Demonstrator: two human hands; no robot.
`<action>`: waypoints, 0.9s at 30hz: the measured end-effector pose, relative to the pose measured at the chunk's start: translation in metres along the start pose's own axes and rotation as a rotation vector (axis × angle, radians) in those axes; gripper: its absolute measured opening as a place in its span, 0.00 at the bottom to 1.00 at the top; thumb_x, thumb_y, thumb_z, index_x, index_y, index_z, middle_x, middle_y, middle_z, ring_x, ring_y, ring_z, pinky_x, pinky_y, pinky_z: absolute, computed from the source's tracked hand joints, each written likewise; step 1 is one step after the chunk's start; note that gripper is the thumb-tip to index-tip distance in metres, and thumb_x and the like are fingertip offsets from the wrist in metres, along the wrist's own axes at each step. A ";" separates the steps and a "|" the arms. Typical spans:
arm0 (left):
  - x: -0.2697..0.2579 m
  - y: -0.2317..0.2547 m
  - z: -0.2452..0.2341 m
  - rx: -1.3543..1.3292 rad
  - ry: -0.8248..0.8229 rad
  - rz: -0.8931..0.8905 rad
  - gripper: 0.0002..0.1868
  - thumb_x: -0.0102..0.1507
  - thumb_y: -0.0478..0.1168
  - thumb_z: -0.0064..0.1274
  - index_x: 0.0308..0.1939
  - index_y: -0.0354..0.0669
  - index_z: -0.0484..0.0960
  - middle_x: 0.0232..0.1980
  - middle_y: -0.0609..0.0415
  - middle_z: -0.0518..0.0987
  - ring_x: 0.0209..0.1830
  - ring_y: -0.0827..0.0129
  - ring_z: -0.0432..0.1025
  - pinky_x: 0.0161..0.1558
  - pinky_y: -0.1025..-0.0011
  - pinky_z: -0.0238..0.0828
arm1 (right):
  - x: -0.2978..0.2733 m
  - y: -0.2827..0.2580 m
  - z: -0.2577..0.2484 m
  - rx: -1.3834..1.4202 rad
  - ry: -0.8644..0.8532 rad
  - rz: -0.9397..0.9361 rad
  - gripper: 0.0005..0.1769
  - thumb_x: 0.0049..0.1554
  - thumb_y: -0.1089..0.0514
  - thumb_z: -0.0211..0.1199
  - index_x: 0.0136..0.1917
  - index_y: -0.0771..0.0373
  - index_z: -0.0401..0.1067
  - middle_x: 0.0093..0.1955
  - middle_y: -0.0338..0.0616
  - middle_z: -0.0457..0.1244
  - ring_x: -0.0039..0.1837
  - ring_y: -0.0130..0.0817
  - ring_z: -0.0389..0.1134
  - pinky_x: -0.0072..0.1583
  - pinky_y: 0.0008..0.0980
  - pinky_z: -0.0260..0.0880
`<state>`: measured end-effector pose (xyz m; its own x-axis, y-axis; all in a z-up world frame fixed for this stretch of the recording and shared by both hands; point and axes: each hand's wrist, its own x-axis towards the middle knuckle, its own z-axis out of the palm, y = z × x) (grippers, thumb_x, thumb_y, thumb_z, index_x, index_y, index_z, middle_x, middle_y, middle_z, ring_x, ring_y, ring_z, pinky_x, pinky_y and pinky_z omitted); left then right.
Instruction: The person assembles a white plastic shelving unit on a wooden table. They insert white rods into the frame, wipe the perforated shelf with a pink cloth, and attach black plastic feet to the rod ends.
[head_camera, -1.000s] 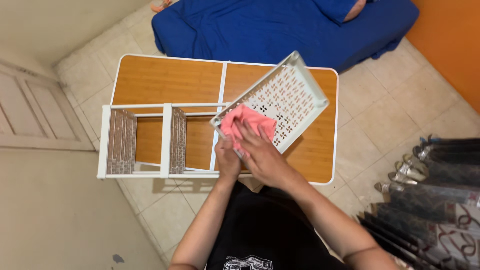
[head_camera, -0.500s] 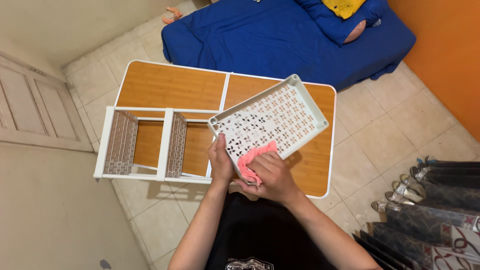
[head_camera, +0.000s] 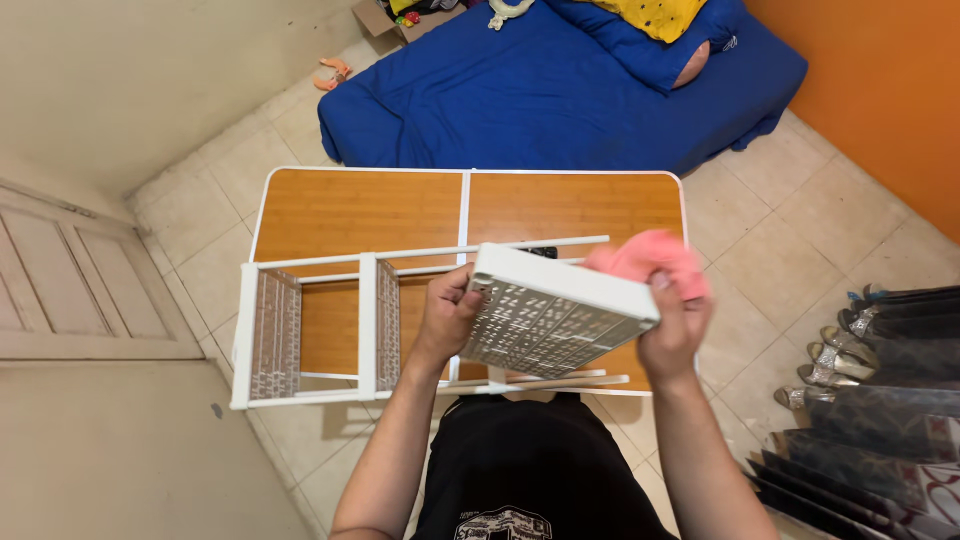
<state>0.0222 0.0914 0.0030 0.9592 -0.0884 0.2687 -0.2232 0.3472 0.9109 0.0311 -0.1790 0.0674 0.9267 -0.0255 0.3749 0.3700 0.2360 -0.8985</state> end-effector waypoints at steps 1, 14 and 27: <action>-0.002 0.000 -0.004 -0.001 0.006 -0.013 0.29 0.68 0.62 0.60 0.46 0.34 0.82 0.40 0.58 0.79 0.40 0.79 0.70 0.43 0.77 0.69 | 0.008 -0.007 0.004 -0.065 -0.019 -0.072 0.15 0.72 0.58 0.52 0.61 0.73 0.71 0.54 0.50 0.68 0.53 0.31 0.70 0.58 0.27 0.71; -0.009 0.041 -0.013 0.649 -0.108 0.123 0.13 0.57 0.41 0.68 0.44 0.41 0.86 0.35 0.55 0.85 0.35 0.82 0.78 0.37 0.76 0.74 | -0.004 -0.038 0.134 -0.892 -0.400 -0.528 0.24 0.54 0.54 0.67 0.65 0.56 0.74 0.68 0.49 0.65 0.70 0.49 0.65 0.72 0.53 0.62; -0.012 0.054 -0.039 -0.142 0.173 -0.109 0.26 0.73 0.57 0.44 0.53 0.34 0.79 0.43 0.57 0.84 0.40 0.78 0.76 0.44 0.76 0.74 | -0.031 0.032 0.133 -0.951 -0.158 -0.426 0.30 0.66 0.60 0.55 0.80 0.60 0.59 0.87 0.55 0.41 0.89 0.54 0.38 0.85 0.57 0.39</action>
<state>0.0050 0.1476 0.0369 0.9945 0.0241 0.1022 -0.1014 0.4735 0.8749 0.0051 -0.0415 0.0571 0.7145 0.2156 0.6656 0.6252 -0.6237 -0.4691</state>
